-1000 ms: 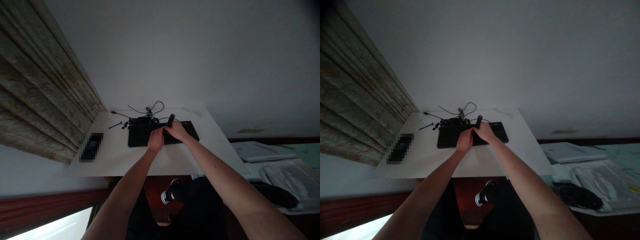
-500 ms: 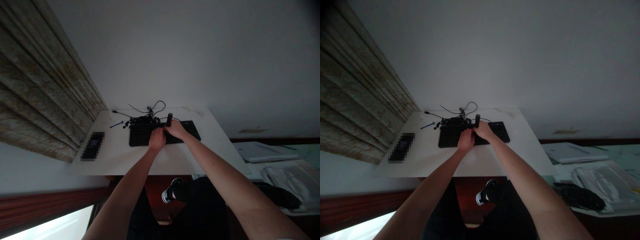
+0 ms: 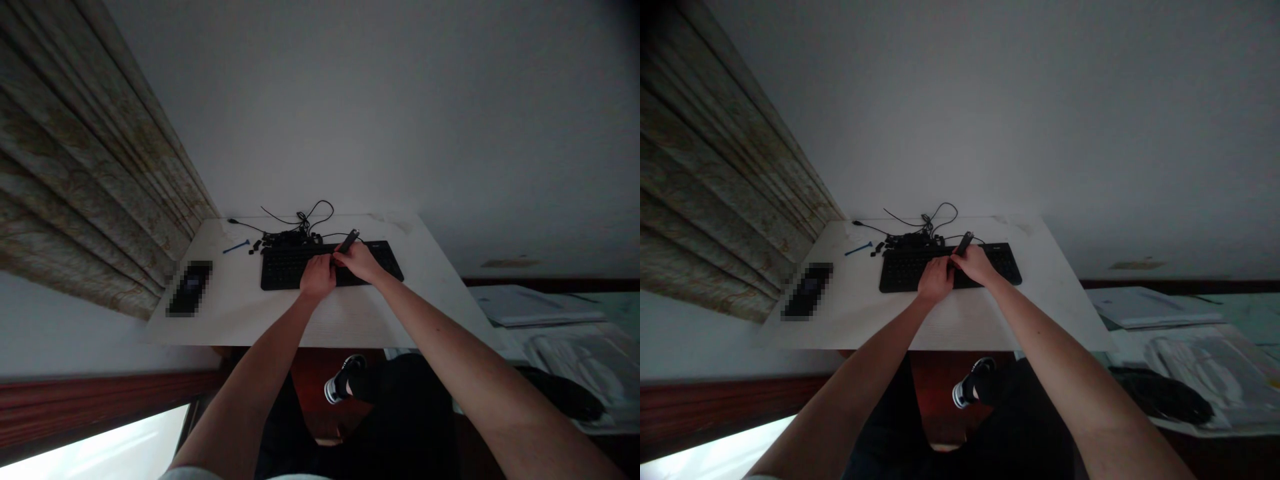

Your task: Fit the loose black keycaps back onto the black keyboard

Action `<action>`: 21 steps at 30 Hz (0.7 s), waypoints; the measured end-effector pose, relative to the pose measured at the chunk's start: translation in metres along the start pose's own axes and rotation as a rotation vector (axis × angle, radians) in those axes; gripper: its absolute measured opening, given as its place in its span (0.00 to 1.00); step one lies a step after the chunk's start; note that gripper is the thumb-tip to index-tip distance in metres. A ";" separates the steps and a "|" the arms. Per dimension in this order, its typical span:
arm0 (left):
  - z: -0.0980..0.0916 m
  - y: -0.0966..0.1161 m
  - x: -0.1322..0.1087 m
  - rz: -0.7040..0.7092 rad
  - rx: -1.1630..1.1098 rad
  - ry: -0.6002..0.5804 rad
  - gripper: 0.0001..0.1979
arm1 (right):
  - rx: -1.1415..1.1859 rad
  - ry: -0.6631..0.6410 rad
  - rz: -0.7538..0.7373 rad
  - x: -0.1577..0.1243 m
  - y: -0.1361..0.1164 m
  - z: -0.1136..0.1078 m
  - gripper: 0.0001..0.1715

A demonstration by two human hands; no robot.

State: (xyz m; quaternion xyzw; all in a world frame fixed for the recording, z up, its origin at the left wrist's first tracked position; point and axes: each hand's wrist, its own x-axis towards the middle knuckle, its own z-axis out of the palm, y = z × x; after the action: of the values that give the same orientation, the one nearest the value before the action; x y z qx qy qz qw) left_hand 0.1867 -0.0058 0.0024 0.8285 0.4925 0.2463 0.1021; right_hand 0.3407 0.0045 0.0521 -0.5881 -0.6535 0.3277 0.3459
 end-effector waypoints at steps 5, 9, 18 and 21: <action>0.002 -0.002 0.002 0.043 0.020 -0.012 0.07 | -0.093 0.010 -0.043 -0.001 -0.006 0.002 0.04; 0.001 -0.003 0.005 0.012 0.045 -0.036 0.09 | -0.127 0.010 -0.055 -0.002 -0.008 0.003 0.04; -0.002 -0.001 0.006 0.010 0.128 -0.080 0.13 | -0.130 0.030 -0.082 -0.006 -0.005 0.006 0.05; -0.003 0.000 0.007 0.004 0.135 -0.092 0.13 | -0.143 0.033 -0.099 -0.006 -0.009 0.004 0.06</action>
State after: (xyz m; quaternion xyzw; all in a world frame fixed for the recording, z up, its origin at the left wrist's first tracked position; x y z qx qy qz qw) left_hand 0.1882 -0.0005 0.0068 0.8448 0.5013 0.1743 0.0679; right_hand 0.3336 -0.0027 0.0569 -0.5835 -0.6977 0.2532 0.3295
